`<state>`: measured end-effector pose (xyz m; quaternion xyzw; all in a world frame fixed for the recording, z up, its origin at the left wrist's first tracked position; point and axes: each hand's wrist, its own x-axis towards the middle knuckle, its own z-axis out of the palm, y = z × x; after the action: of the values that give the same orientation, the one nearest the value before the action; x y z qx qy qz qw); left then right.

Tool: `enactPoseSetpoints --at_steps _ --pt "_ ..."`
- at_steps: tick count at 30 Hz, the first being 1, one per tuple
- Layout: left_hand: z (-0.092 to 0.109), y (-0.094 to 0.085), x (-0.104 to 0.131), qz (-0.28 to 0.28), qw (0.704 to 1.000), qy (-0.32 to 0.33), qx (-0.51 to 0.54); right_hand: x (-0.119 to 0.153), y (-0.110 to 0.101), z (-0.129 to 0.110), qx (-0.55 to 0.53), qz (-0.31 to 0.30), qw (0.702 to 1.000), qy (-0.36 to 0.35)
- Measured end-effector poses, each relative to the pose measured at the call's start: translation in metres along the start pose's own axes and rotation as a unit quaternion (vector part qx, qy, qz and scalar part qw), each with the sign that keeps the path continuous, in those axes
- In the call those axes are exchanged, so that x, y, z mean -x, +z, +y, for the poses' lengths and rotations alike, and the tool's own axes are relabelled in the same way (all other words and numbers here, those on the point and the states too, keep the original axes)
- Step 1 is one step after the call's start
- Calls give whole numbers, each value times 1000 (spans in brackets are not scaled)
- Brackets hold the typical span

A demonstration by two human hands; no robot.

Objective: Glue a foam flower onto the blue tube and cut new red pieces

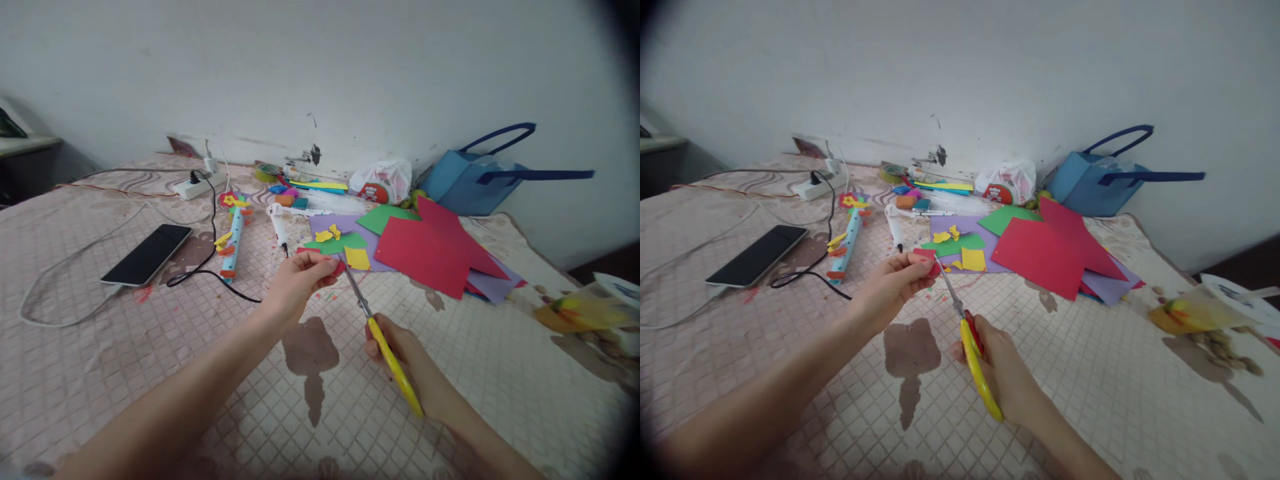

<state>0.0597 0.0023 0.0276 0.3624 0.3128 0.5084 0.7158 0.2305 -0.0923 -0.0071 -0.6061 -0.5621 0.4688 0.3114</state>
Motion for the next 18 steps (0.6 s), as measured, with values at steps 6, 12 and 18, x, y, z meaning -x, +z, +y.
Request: enactPoseSetpoints --at_steps 6,12,18 --pt "3 -4 -4 -7 999 -22 -27 2 0 -4 -9 5 1000 -11" --pt "4 -8 -7 -23 998 -46 -45 6 1 -21 -27 -5 999 38" --pt "4 -12 -11 -33 995 -61 -78 6 0 -19 -103 3 988 119"
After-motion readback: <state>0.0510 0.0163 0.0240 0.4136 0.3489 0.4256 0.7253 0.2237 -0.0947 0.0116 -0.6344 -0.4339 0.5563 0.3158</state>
